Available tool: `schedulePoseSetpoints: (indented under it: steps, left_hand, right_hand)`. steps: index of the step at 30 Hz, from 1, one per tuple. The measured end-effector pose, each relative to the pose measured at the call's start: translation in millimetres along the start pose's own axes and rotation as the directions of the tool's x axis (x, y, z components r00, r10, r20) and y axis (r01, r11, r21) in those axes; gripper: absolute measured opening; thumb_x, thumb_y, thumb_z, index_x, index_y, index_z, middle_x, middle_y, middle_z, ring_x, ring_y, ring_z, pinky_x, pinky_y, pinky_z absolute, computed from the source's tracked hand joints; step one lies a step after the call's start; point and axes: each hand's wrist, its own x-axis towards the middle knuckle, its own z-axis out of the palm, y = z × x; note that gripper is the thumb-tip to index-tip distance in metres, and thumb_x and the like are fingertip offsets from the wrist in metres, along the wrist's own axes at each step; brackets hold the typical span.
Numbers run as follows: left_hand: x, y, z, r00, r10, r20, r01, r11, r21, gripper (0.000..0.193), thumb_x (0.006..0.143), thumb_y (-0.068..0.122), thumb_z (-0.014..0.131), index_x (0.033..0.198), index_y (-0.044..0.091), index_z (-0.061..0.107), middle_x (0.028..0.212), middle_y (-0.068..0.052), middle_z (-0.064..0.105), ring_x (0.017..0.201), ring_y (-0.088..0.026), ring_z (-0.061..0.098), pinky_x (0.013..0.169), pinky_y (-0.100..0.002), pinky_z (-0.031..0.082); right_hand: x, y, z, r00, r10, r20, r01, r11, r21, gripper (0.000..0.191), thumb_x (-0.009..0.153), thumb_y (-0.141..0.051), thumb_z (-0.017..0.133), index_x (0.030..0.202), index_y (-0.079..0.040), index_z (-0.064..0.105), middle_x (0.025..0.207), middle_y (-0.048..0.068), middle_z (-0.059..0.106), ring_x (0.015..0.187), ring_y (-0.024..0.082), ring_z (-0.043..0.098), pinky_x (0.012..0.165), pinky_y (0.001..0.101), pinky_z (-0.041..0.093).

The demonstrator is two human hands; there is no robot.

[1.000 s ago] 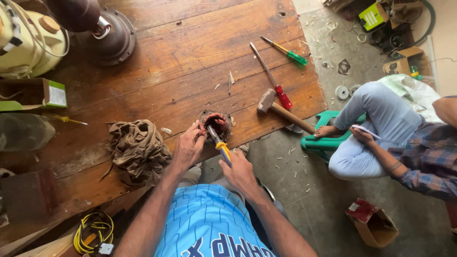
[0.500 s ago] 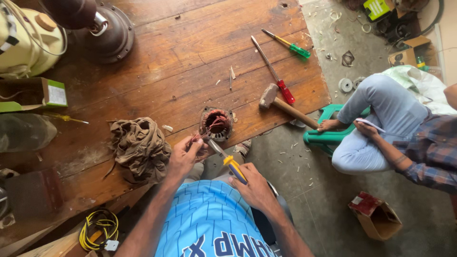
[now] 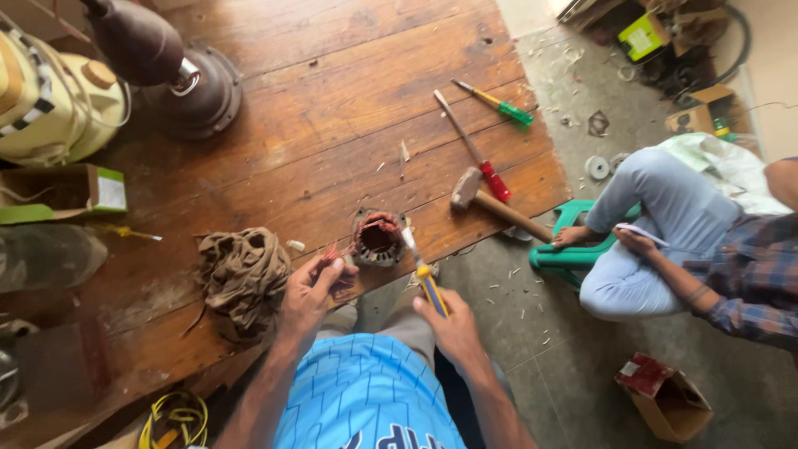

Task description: The person holds a small motor stator with red windings on a wooden workbench and uses pliers to pull and cut pieces of wire and insulation out of it, working around the housing a piece at a time and setting extracted fragments on the bench.

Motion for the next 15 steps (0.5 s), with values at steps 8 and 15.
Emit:
schedulePoseSetpoints:
  steps: [8,15]
  left_hand:
    - [-4,5,6,1.000,0.018,-0.014,-0.018,1.000,0.001,0.027,0.100,0.024,0.059,0.104,0.001,0.073,0.095,-0.008,0.077,0.084,-0.013,0.071,0.078,-0.029,0.059]
    - [-1,6,17,0.998,0.019,0.053,-0.018,1.000,-0.010,0.028,0.099,0.025,0.060,0.104,0.000,0.072,0.093,-0.009,0.077,0.081,-0.013,0.071,0.075,-0.030,0.059]
  right_hand:
    - [79,31,2,0.976,-0.128,-0.173,0.066,0.943,-0.327,0.051,0.078,-0.029,0.077,0.123,-0.008,0.068,0.118,0.019,0.062,0.106,0.037,0.063,0.092,0.0452,0.052]
    - [101,15,20,0.912,-0.366,-0.185,0.272,0.877,-0.395,0.053,0.082,-0.014,0.070,0.133,-0.004,0.061,0.135,0.021,0.056,0.124,0.040,0.053,0.106,0.0467,0.043]
